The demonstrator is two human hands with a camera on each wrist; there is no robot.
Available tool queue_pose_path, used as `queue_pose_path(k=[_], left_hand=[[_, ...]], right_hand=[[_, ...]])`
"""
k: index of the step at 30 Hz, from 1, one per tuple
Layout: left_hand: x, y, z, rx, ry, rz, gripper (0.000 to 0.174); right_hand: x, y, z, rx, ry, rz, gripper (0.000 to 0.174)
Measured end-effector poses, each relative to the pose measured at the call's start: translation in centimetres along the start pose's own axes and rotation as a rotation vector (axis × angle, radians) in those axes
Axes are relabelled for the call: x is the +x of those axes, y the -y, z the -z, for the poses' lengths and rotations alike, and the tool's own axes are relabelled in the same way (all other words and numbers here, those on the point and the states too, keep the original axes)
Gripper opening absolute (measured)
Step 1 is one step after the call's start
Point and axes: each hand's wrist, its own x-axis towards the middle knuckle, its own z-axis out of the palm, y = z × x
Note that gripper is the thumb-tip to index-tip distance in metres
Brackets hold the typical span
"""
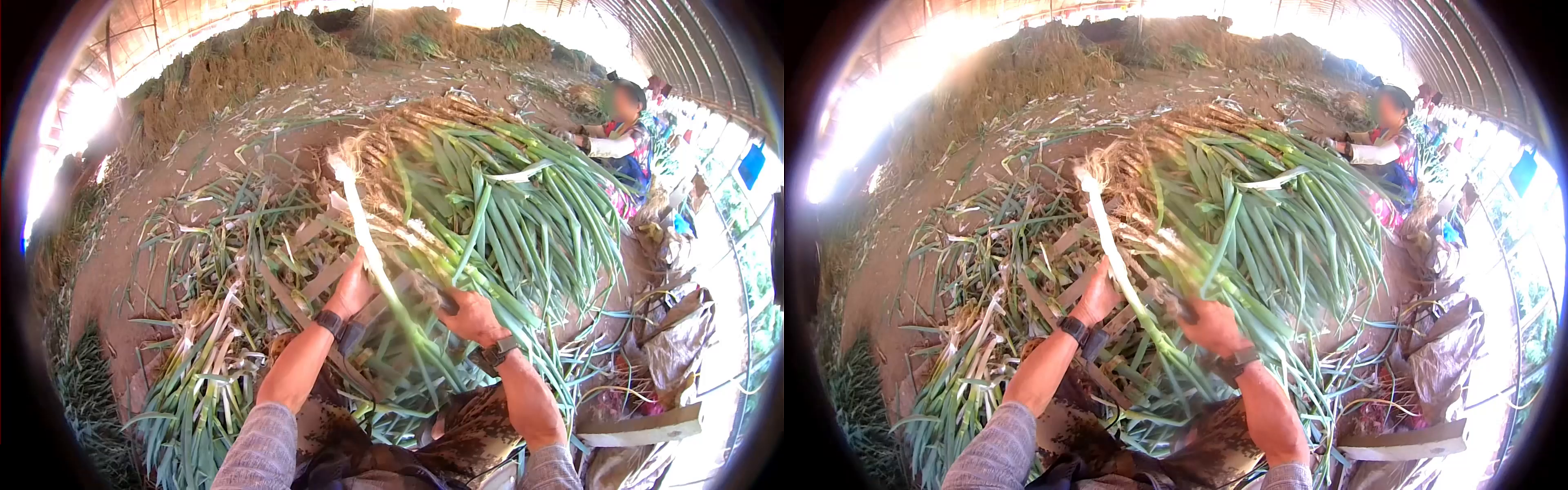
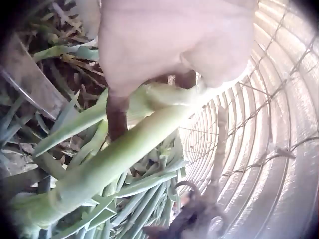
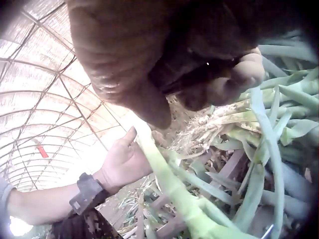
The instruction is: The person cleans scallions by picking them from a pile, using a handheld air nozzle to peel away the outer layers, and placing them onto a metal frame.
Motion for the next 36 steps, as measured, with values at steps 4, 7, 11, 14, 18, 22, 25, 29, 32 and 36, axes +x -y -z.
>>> queue_pose_path(k=[4,7,11,14,18,22,25,29,32,36], left_hand=[[3.5,0.9,4.9,-0.151,0.169,0.000,0.044],[3.0,0.7,4.6,-0.165,0.088,-0.014,0.048],[1.8,-0.3,3.5,-0.217,0.024,0.036,0.051],[1.1,0.4,2.1,-0.241,-0.073,-0.064,0.047],[1.3,1.3,2.3,-0.034,0.056,0.001,0.037],[1.3,2.7,1.4,0.001,0.159,-0.038,0.030],[0.6,2.8,0.7,0.104,0.186,0.029,0.029],[0.1,2.7,0.4,0.168,0.229,0.072,0.031],[0.2,2.0,0.6,0.258,0.277,0.082,0.033],[0.8,1.8,1.8,0.380,0.268,0.057,0.034]], right_hand=[[-1.1,-0.6,1.0,-0.045,0.193,0.056,0.046],[-1.6,-0.3,1.5,-0.058,0.290,0.015,0.047],[-2.0,-0.8,1.3,-0.003,0.214,0.028,0.038],[-1.6,-1.3,0.3,0.021,0.082,0.024,0.037],[-1.0,-0.4,0.5,-0.034,0.089,0.006,0.039],[-0.5,-0.4,0.3,-0.041,-0.036,0.060,0.036],[-0.3,0.2,0.5,-0.033,-0.089,0.043,0.036],[0.2,0.5,0.3,0.007,-0.111,0.057,0.036],[0.3,0.9,0.9,-0.054,-0.054,0.102,0.037],[-0.1,0.7,0.8,-0.039,-0.111,0.125,0.037]])
